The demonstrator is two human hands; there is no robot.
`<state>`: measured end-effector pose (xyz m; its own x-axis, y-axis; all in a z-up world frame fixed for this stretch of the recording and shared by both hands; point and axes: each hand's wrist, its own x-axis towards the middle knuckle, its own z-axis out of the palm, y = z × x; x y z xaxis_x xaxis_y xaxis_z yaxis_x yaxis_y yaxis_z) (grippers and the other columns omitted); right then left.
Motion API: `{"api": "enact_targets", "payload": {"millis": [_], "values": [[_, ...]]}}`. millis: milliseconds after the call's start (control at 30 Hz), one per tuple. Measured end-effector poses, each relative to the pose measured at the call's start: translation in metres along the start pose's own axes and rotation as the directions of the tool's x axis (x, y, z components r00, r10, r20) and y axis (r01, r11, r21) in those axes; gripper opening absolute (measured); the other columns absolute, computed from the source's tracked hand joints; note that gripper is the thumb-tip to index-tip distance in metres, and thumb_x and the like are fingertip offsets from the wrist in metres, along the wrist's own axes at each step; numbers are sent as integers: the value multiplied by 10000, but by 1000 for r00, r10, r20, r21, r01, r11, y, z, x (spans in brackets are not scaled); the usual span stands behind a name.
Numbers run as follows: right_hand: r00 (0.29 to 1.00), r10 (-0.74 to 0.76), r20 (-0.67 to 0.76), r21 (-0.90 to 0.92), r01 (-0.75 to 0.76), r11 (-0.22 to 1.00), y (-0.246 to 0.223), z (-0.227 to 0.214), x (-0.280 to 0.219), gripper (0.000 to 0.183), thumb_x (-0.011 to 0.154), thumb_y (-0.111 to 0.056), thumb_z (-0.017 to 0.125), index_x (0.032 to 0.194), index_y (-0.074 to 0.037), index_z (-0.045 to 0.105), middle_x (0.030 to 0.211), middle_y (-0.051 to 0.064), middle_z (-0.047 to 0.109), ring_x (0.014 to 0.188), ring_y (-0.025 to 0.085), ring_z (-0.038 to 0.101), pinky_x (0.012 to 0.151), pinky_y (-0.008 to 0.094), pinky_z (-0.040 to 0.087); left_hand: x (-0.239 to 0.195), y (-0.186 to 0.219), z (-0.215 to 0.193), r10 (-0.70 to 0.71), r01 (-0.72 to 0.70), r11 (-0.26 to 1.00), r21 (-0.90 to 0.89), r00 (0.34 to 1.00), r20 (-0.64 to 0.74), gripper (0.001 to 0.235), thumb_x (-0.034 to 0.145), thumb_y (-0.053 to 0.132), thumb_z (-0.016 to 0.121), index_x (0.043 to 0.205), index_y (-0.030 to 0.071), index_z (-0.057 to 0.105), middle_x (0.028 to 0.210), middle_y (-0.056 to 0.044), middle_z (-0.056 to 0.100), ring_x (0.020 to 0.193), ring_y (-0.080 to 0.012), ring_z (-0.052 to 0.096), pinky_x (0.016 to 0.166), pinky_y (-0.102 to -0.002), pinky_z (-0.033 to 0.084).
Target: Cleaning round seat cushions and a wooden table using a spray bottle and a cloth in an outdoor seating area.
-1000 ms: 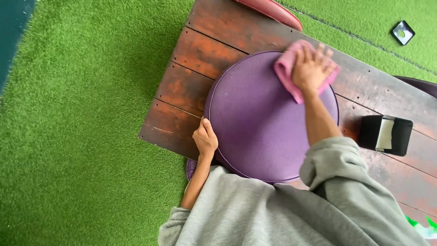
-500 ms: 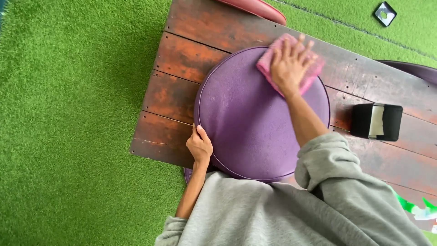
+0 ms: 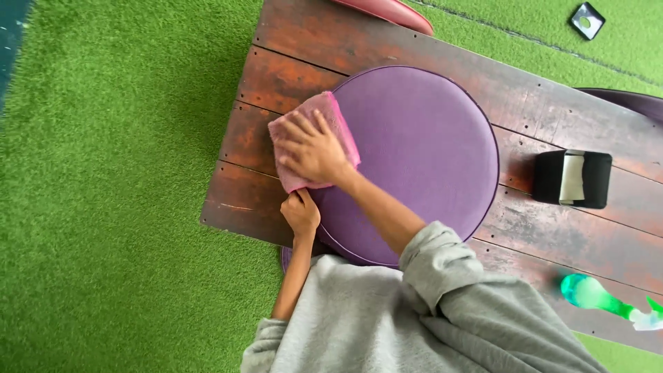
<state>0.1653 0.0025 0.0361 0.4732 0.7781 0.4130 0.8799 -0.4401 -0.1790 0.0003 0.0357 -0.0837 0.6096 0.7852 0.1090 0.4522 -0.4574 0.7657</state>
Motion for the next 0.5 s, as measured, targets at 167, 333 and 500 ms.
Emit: {"api": "enact_targets", "payload": {"millis": [167,333,500], "values": [[992,51,-114,-207,-73,976,112,-21,-13,447,1004,-637,535,1321,-359,683,1435,36,596,1354,338,502,1064,622,355,14,53,-29,15,-14,999,-39,999,28,438,1083,332,434,1120,11,729,711,-233,692,689,-441,698,624,-503,531],[755,574,316,-270,-509,818,177,-106,-79,550,1129,-591,240,1632,-378,312,1712,78,229,1569,322,97,1233,602,98,14,52,-27,-3,3,996,-91,1000,-1,420,1061,344,495,1104,23,762,750,-221,728,711,-397,726,636,-456,564],[509,793,334,-258,-760,597,152,-182,-188,603,1119,-573,232,1665,-315,226,1734,138,101,1584,361,20,1242,628,-10,12,52,-27,26,-28,997,-73,999,-33,370,1057,306,510,1092,47,771,747,-219,724,707,-403,718,645,-462,563]]}}
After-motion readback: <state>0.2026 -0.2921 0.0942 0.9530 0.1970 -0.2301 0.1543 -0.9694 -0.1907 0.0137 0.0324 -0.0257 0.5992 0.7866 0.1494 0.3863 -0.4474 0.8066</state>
